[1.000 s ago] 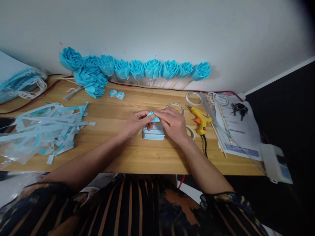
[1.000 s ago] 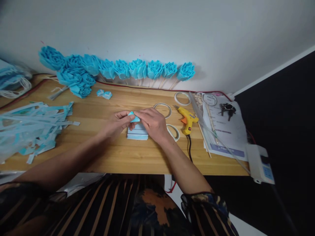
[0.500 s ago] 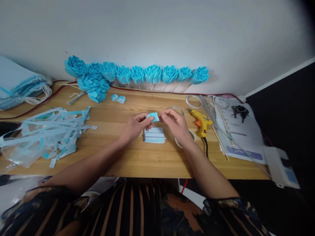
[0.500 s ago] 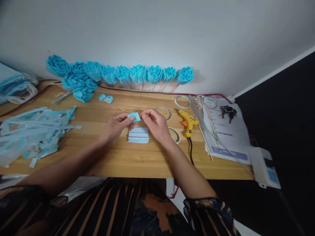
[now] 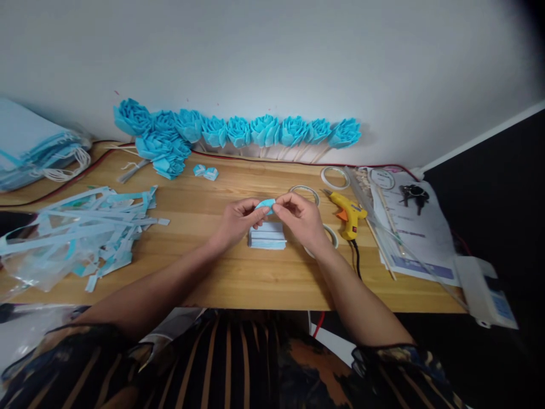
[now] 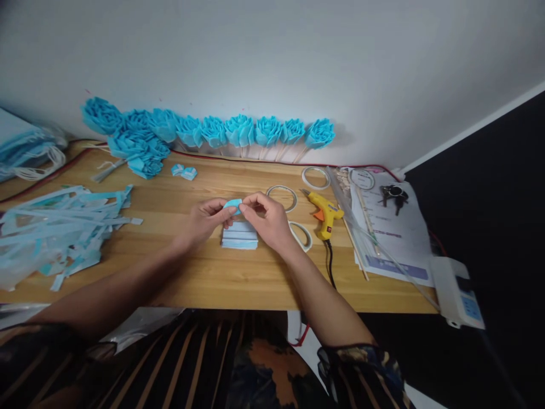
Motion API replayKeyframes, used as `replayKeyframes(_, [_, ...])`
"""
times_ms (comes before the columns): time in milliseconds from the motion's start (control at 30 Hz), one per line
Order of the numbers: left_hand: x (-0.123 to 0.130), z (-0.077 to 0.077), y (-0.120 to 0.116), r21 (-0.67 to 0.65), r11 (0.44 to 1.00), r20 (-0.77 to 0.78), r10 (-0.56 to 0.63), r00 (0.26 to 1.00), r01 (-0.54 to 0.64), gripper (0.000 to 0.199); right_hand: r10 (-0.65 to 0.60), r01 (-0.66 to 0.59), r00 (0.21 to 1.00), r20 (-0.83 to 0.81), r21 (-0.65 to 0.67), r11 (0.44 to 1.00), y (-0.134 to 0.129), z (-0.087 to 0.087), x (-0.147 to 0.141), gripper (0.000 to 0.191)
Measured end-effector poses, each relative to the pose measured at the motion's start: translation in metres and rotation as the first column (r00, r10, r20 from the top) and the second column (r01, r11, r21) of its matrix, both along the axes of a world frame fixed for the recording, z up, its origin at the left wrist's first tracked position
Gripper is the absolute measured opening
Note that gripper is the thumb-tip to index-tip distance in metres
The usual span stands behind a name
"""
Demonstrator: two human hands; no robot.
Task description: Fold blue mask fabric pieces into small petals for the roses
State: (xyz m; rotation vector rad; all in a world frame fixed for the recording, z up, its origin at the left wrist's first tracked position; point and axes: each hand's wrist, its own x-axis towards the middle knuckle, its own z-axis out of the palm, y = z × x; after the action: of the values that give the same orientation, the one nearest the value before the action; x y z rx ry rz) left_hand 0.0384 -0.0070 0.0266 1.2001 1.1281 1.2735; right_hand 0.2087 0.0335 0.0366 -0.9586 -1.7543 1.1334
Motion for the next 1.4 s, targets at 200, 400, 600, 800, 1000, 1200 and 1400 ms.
replayKeyframes(200, [-0.001, -0.0011, 0.0005, -0.014, 1.0, -0.017, -0.023, 1.0, 0.022, 0.035, -0.012, 0.012, 1.0, -0.025, 0.002, 1.0, -0.0003, 0.0006, 0.001, 0.012])
replayKeyframes(400, [-0.0014, -0.0021, 0.0002, -0.035, 0.999, -0.039, -0.015, 0.999, 0.014, 0.031, 0.016, -0.028, 0.995, -0.094, -0.126, 0.992, -0.0007, 0.0026, 0.0033, 0.025])
replayKeyframes(600, [0.001, -0.0032, -0.0003, -0.047, 0.999, -0.026, -0.005, 1.0, 0.004, 0.027, 0.047, -0.052, 0.997, -0.054, -0.098, 0.994, 0.0005, -0.0011, 0.0034, 0.029])
replayKeyframes(800, [0.0006, -0.0039, 0.0014, -0.011, 0.999, 0.027, 0.048, 0.999, -0.047, 0.029, 0.069, -0.071, 0.997, -0.037, -0.053, 0.996, 0.0005, -0.0016, 0.0014, 0.029])
replayKeyframes(1000, [-0.0022, -0.0032, 0.0022, 0.006, 1.0, 0.029, 0.02, 0.999, -0.02, 0.033, 0.083, -0.083, 0.997, 0.001, -0.055, 0.995, -0.0007, -0.0005, -0.0001, 0.032])
replayKeyframes(1200, [-0.0015, -0.0044, 0.0018, -0.029, 0.997, 0.047, -0.077, 0.996, 0.078, 0.035, 0.012, -0.015, 0.999, -0.049, -0.047, 0.999, -0.0014, 0.0009, 0.0, 0.031])
replayKeyframes(1400, [-0.002, -0.0036, 0.0011, -0.005, 0.999, 0.043, -0.032, 0.999, 0.032, 0.027, 0.036, -0.039, 0.999, -0.034, -0.091, 0.995, -0.0023, 0.0005, -0.0007, 0.035])
